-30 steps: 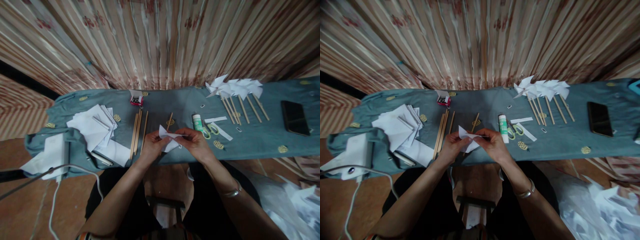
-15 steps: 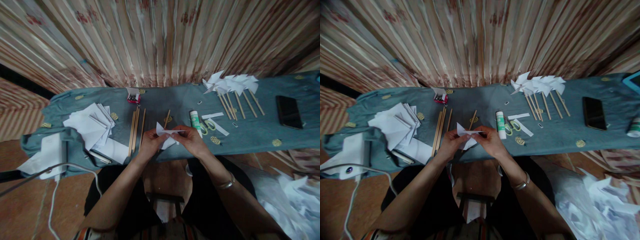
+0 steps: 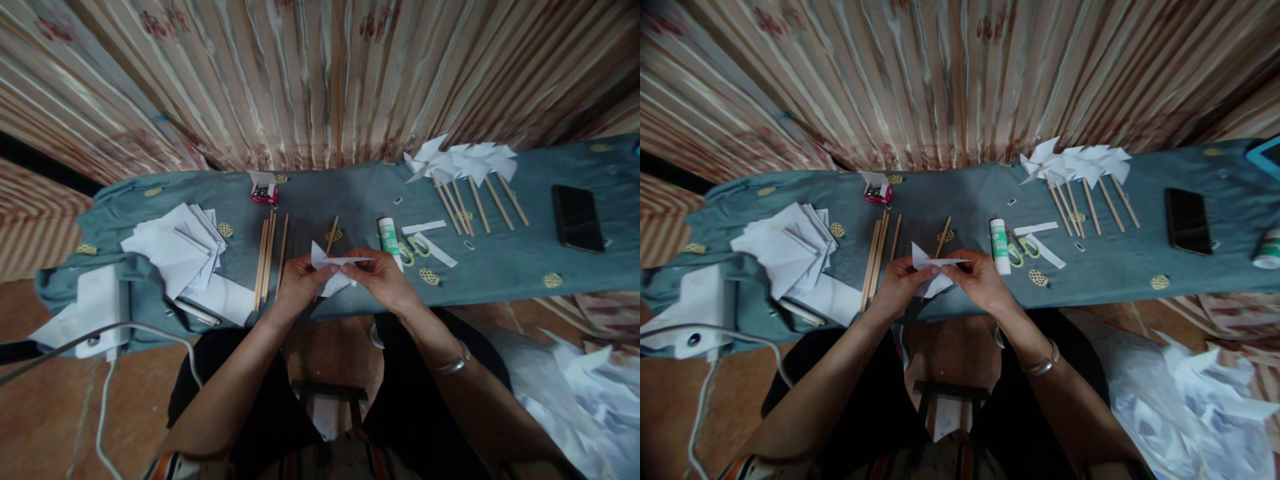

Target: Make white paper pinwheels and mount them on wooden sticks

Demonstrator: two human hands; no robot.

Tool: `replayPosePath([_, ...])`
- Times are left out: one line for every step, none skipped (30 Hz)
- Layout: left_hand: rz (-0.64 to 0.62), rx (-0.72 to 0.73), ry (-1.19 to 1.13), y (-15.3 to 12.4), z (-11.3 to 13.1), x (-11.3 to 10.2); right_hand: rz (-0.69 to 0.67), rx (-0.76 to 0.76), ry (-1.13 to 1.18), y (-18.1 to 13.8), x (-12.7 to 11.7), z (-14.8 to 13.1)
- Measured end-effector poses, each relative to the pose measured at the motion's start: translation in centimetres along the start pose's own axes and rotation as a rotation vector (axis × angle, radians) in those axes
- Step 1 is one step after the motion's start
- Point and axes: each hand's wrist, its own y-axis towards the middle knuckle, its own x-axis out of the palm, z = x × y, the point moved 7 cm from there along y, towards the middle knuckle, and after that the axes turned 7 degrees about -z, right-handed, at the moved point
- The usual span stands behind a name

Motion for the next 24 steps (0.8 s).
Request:
replayPosePath([-0.001,0.001,0.005,-0.02,0.03,0.01,0.001,-0.001,0.000,-0.01,0.01,-0.01])
replayPosePath([0.000,0.000,0.010,-0.04,0.05,0.01,0.002,-0.004,-0.001,-0.02,0.01,-0.03])
replayPosePath([0.000,-0.002,0.013,-0.05,0.07,0.02,0.005,-0.008,-0.003,-0.02,0.01,-0.05])
replayPosePath([0.000,-0.005,0.012,-0.06,0.08,0.02,0.005,-0.011,-0.007,-0.03,0.01,-0.07])
replayPosePath([-0.001,-0.008,0.008,-0.06,0.07,0.02,0.006,-0.013,-0.010,-0.03,0.01,-0.08])
replayPosePath([0.000,-0.010,0.001,-0.06,0.07,0.01,0.006,-0.012,-0.010,-0.03,0.02,-0.07])
replayPosePath([0.000,-0.012,-0.006,-0.06,0.06,0.01,0.005,-0.009,-0.008,-0.03,0.03,-0.05])
replayPosePath([0.002,-0.012,-0.012,-0.05,0.05,-0.01,0.006,-0.005,-0.004,-0.03,0.03,-0.02])
replayPosePath([0.004,-0.012,-0.013,-0.05,0.05,-0.04,0.011,0.000,0.000,-0.04,0.00,0.00])
replayPosePath([0.008,-0.011,-0.010,-0.05,0.05,-0.08,0.014,0.005,0.002,-0.05,-0.01,0.02])
replayPosePath([0.010,-0.010,-0.003,-0.04,0.04,-0.11,0.019,0.007,0.000,-0.06,-0.04,0.01])
replayPosePath([0.011,-0.009,0.004,-0.04,0.03,-0.13,0.022,0.007,-0.005,-0.07,-0.04,-0.02])
replayPosePath([0.010,-0.006,0.008,-0.02,0.03,-0.14,0.024,0.006,-0.013,-0.08,-0.04,-0.06])
replayPosePath([0.010,-0.002,0.011,-0.01,0.03,-0.14,0.024,0.004,-0.021,-0.08,-0.02,-0.10])
replayPosePath([0.010,0.001,0.010,0.00,0.03,-0.15,0.024,0.000,-0.028,-0.08,0.00,-0.13])
replayPosePath([0.012,0.005,0.009,0.02,0.03,-0.16,0.023,-0.004,-0.034,-0.08,0.03,-0.16])
replayPosePath([0.014,0.007,0.009,0.02,0.04,-0.17,0.024,-0.008,-0.039,-0.07,0.04,-0.18])
replayPosePath([0.015,0.006,0.010,0.02,0.04,-0.18,0.025,-0.012,-0.044,-0.06,0.05,-0.19])
replayPosePath([0.016,0.004,0.012,0.02,0.03,-0.20,0.029,-0.015,-0.047,-0.05,0.04,-0.18])
replayPosePath([0.017,0.000,0.015,0.01,0.01,-0.22,0.032,-0.019,-0.049,-0.04,0.03,-0.17])
replayPosePath([0.019,-0.004,0.020,-0.01,0.00,-0.25,0.034,-0.020,-0.051,-0.03,0.02,-0.15])
replayPosePath([0.023,-0.008,0.026,-0.03,-0.02,-0.30,0.035,-0.020,-0.052,-0.03,0.01,-0.11])
replayPosePath([0.028,-0.011,0.032,-0.05,-0.05,-0.36,0.035,-0.017,-0.050,-0.03,0.01,-0.05])
replayPosePath([0.031,-0.013,0.038,-0.05,-0.08,-0.39,0.033,-0.011,-0.045,-0.03,0.02,0.04])
